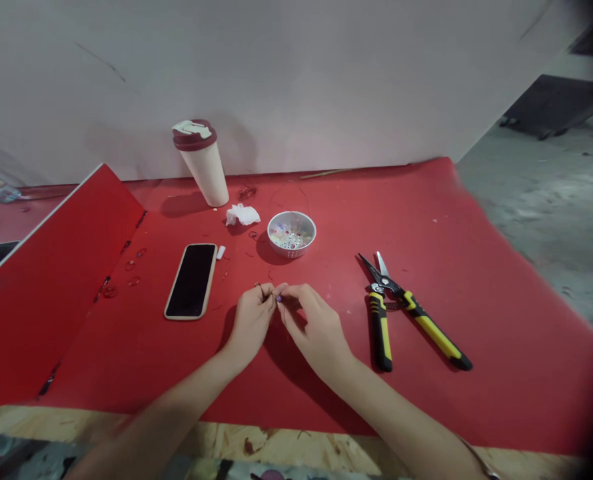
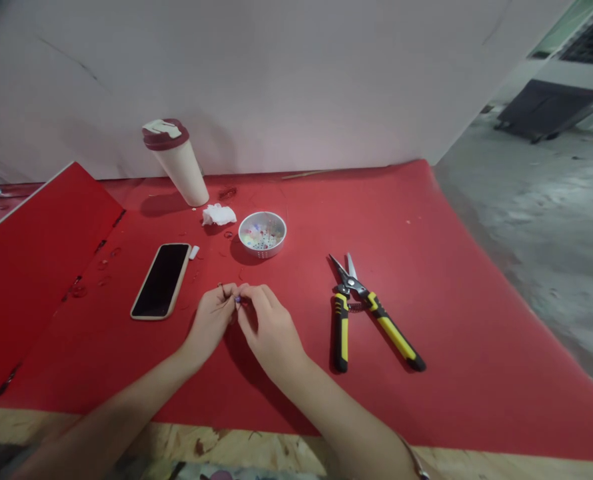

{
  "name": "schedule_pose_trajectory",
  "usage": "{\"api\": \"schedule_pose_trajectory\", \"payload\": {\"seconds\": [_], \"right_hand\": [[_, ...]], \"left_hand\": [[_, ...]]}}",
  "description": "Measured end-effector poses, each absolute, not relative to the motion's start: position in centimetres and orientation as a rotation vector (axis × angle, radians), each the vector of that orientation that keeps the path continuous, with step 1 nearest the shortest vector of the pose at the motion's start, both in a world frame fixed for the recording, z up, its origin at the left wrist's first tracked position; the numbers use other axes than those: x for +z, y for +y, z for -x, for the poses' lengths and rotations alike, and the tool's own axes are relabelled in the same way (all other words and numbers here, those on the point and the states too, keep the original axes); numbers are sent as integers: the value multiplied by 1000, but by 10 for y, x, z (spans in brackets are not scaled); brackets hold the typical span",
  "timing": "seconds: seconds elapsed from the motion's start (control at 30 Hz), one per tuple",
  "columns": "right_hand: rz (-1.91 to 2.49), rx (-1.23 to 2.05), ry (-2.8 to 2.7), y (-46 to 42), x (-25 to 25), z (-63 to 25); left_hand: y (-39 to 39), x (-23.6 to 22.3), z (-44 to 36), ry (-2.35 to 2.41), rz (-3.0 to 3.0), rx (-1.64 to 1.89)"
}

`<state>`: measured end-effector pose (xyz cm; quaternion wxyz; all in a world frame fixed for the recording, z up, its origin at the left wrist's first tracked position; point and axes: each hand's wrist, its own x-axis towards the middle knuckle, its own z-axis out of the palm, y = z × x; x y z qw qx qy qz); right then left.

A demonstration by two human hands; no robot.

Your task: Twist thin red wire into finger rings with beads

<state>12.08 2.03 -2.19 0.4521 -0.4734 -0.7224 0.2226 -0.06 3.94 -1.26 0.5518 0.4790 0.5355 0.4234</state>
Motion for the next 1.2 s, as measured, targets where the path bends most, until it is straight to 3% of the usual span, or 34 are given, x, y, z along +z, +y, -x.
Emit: {"api": "schedule_pose_trajectory", "payload": {"seconds": [0.23, 0.83, 1.2], "right_hand": [[1114, 407, -1850, 22, -22, -120], [1222, -38, -2000, 21, -19, -120], [1208, -226, -2029, 21, -18, -112]], "left_hand": [[39, -13, -4, 1200, -882, 996], [39, -15, -4, 1316, -1009, 924], [30, -11, -10, 1153, -664, 1172]]}}
